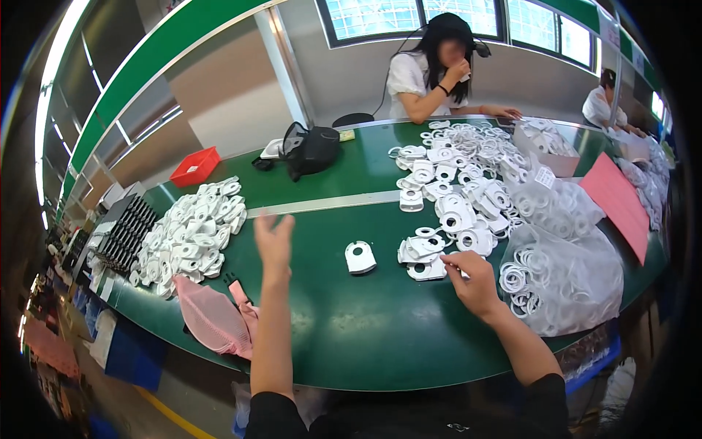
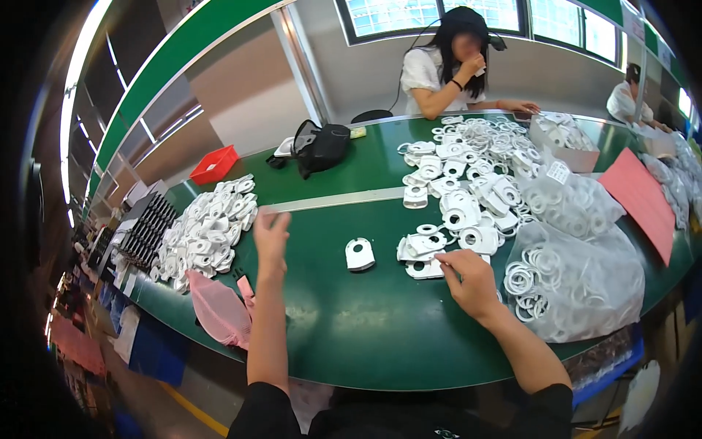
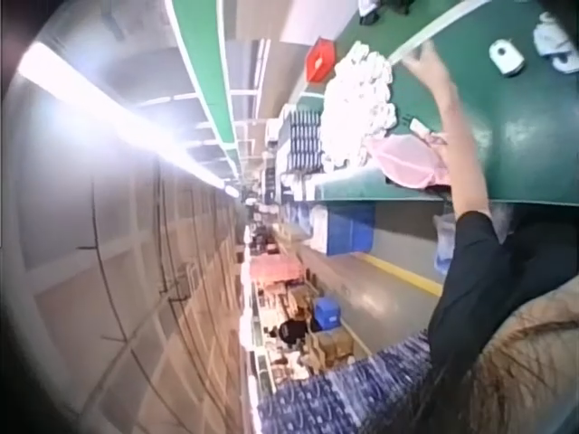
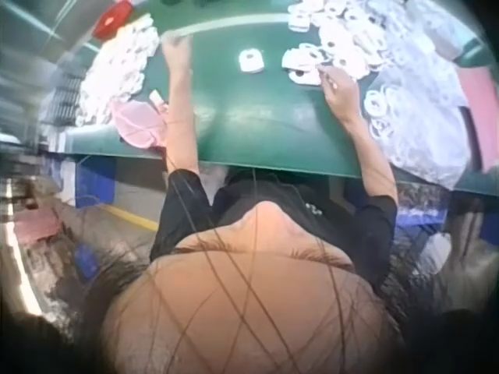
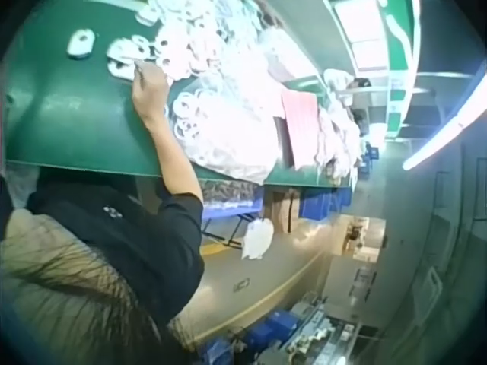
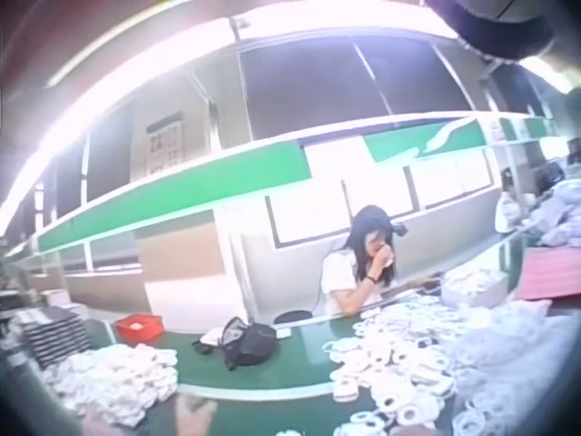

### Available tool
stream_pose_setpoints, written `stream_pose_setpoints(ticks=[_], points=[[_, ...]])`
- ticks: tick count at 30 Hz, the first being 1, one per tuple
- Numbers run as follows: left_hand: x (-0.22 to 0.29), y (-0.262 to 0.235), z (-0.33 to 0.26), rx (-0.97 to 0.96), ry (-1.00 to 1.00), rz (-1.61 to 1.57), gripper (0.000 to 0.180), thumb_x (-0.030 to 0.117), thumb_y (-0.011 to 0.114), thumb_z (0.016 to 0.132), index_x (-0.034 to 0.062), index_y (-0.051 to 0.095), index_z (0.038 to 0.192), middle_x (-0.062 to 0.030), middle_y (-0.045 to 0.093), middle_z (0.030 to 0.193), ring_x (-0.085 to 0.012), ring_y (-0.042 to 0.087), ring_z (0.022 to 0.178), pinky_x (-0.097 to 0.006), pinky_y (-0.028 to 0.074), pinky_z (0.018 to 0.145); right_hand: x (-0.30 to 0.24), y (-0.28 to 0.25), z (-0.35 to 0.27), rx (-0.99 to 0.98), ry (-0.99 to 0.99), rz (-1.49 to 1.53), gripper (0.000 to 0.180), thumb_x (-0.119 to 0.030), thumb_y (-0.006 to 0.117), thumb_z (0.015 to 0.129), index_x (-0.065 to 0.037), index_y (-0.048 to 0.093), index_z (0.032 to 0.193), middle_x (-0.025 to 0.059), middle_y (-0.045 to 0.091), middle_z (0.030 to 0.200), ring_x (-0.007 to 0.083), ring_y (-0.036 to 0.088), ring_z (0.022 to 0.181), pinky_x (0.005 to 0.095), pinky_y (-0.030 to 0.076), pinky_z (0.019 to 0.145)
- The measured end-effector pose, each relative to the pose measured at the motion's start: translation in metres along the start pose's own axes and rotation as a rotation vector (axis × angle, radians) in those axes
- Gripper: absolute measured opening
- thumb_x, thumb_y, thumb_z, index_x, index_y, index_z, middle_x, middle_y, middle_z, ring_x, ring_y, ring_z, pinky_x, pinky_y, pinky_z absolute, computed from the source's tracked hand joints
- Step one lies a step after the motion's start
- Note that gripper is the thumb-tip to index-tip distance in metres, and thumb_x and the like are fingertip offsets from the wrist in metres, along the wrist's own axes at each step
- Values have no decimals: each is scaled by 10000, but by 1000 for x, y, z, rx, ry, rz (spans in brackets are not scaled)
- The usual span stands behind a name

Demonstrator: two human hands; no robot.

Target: Attaching small white plastic rings or gaskets to circular lighting fixture bases at a factory workbench.

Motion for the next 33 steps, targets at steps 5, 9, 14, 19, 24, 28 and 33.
stream_pose_setpoints(ticks=[5, 9, 14, 19, 24, 28, 33], points=[[-25, 99, -76, -353, 218, 964, 694, 501, 539, 833, -10, 401, 1283, -239, 510, 1176, -365, 466, 1095, -445, 374, 895, 19, -14, 2, 13, 55, -160, 214, -15, 603, 761, -41, 634, 972, 107, 616, 916, 284, 554, 890, 356, 447, 767], [-32, 115, -99, -281, 418, 1044, 615, 374, 592, 823, 18, 396, 1284, -196, 552, 1084, -329, 494, 1010, -439, 385, 835, 27, -3, 1, -28, 18, -219, 231, -46, 609, 767, -26, 616, 997, 92, 596, 1009, 280, 516, 975, 360, 419, 836], [-10, 112, -107, -248, 331, 543, 545, 147, 646, 775, 26, 423, 1257, -194, 584, 1004, -337, 581, 863, -423, 451, 771, 26, 16, 10, -73, -76, -275, 255, -64, 611, 771, -30, 601, 1024, 84, 596, 1007, 278, 511, 985, 369, 415, 845], [-33, 125, -118, -481, -195, -191, 331, -1, 571, 793, 29, 513, 1118, -87, 605, 955, -174, 621, 745, -269, 524, 555, 40, 41, 43, -170, -72, -316, 277, -83, 602, 780, -55, 591, 1055, 82, 594, 1023, 280, 510, 987, 374, 415, 839], [-33, 150, -160, -703, -593, -634, 372, 76, 557, 847, 53, 423, 1193, -133, 582, 1097, -224, 636, 898, -279, 550, 567, 87, 73, 60, -415, 120, -341, 118, -116, 606, 780, -66, 656, 875, 80, 632, 893, 276, 542, 910, 382, 434, 784], [-26, 156, -173, -771, -697, -739, 447, 295, 524, 907, 74, 373, 1265, -105, 551, 1172, -249, 612, 977, -294, 559, 625, 60, 42, 75, -84, -7, -241, 108, -114, 618, 789, -29, 653, 846, 110, 623, 787, 277, 569, 792, 377, 436, 726], [-27, 164, -191, -865, -765, -842, 464, 328, 493, 921, 91, 356, 1295, -117, 533, 1202, -265, 598, 1009, -320, 557, 666, 37, 39, 32, -275, 412, 326, 173, -142, 551, 881, 16, 620, 902, 86, 616, 789, 136, 551, 700, 289, 427, 633]])
Point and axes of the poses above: each hand's wrist, its own z-axis towards the middle knuckle, its own y-axis out of the palm, x = y × z, the point moved 8 cm from there along z, towards the middle knuckle
